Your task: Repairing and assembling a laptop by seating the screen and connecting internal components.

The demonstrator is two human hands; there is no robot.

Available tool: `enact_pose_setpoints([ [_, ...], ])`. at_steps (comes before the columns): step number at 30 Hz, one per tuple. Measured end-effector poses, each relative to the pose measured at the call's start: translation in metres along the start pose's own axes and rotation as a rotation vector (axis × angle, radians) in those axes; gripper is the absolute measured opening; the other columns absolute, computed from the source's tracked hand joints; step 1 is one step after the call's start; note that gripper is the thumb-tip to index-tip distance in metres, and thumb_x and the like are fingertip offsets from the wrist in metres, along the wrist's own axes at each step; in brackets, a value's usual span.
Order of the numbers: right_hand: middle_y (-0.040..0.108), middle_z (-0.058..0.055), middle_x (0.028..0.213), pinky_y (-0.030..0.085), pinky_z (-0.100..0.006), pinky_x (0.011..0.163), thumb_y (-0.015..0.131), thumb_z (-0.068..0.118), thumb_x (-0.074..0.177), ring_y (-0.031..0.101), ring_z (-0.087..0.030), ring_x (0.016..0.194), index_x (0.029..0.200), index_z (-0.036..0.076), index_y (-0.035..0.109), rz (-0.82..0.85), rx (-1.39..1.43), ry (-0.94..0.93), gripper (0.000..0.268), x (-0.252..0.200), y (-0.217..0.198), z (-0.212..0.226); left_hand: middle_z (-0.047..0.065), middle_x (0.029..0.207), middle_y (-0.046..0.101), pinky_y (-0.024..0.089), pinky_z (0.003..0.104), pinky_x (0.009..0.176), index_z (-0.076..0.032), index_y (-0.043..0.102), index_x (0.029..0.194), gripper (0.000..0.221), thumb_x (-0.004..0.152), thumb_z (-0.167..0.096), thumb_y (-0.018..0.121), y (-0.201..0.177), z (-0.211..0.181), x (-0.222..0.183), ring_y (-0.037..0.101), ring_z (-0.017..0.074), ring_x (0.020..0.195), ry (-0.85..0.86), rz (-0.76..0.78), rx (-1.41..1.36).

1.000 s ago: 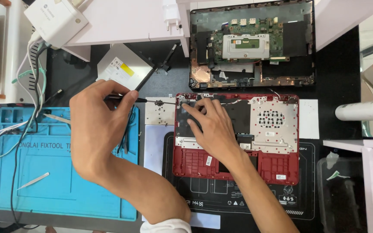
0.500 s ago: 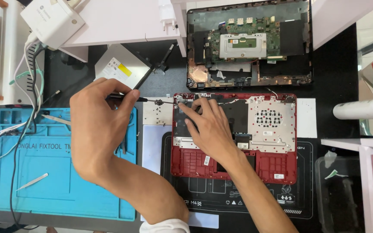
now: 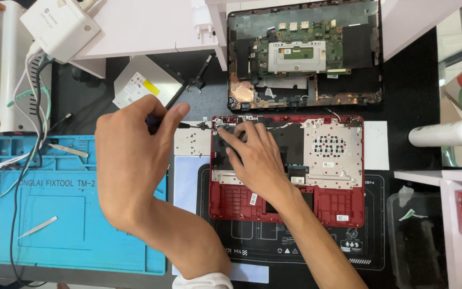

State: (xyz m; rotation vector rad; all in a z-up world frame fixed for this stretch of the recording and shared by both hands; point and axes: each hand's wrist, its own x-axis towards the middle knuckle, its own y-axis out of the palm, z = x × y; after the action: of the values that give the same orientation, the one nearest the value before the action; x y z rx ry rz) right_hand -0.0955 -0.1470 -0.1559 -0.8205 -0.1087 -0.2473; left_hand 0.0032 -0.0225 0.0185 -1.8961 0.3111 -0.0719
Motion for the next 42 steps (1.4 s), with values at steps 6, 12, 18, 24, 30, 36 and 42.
enact_pose_setpoints([
  [6,0.058,-0.009,0.109,0.046,-0.044,0.084,0.069,0.012,0.091,0.054,-0.026,0.092,0.132,0.010,0.070,-0.016,0.019,-0.013,0.041,0.000,-0.001,0.001,0.014,0.081,0.071,0.052,0.037,0.061,0.003,0.067,0.092,0.019,0.087,-0.011,0.079,0.007,0.019,-0.005,0.067,0.0266,0.064,0.324,-0.084,-0.233],
  [12,0.058,-0.009,0.109,0.046,-0.044,0.084,0.069,0.012,0.092,0.054,-0.026,0.093,0.132,0.010,0.069,-0.016,0.017,-0.011,0.040,0.000,-0.001,0.001,0.014,0.087,0.069,0.051,0.036,0.061,0.003,0.066,0.097,0.023,0.082,-0.009,0.078,0.003,0.017,-0.007,0.066,0.0256,0.068,0.379,-0.088,-0.281],
  [18,0.058,-0.010,0.110,0.046,-0.044,0.085,0.069,0.012,0.092,0.054,-0.026,0.093,0.132,0.010,0.069,-0.013,0.014,-0.012,0.040,0.000,-0.001,0.001,0.015,0.068,0.070,0.049,0.038,0.053,0.000,0.076,0.089,0.028,0.082,-0.024,0.086,0.003,0.013,-0.004,0.065,0.0263,0.054,0.157,-0.079,-0.145],
  [24,0.058,-0.010,0.110,0.046,-0.044,0.086,0.068,0.012,0.092,0.054,-0.026,0.092,0.131,0.010,0.070,-0.006,0.011,-0.002,0.039,0.001,0.000,-0.001,0.016,0.069,0.069,0.048,0.039,0.056,-0.001,0.075,0.090,0.031,0.085,-0.029,0.088,0.001,0.006,-0.004,0.065,0.0278,0.057,0.055,-0.033,-0.068],
  [30,0.058,-0.010,0.110,0.047,-0.044,0.086,0.069,0.012,0.092,0.054,-0.026,0.093,0.132,0.010,0.069,-0.011,0.016,-0.016,0.040,0.000,0.000,-0.001,0.012,0.086,0.071,0.050,0.036,0.061,0.002,0.067,0.095,0.021,0.081,-0.006,0.081,0.002,0.016,-0.006,0.064,0.0231,0.064,0.251,-0.027,-0.229],
  [36,0.057,-0.010,0.110,0.047,-0.044,0.086,0.069,0.012,0.091,0.054,-0.026,0.092,0.133,0.010,0.069,0.000,0.008,-0.007,0.041,0.001,-0.001,0.000,0.015,0.081,0.074,0.051,0.036,0.064,-0.006,0.075,0.099,0.021,0.091,-0.025,0.081,-0.009,-0.001,-0.009,0.069,0.0255,0.065,-0.109,0.064,-0.064],
  [42,0.057,-0.010,0.110,0.047,-0.044,0.086,0.069,0.012,0.091,0.054,-0.026,0.093,0.132,0.010,0.069,-0.005,0.010,-0.014,0.041,0.000,0.000,-0.001,0.015,0.081,0.073,0.048,0.041,0.057,-0.001,0.073,0.102,0.031,0.082,-0.021,0.085,0.004,0.025,-0.013,0.067,0.0297,0.068,0.192,-0.093,-0.069],
])
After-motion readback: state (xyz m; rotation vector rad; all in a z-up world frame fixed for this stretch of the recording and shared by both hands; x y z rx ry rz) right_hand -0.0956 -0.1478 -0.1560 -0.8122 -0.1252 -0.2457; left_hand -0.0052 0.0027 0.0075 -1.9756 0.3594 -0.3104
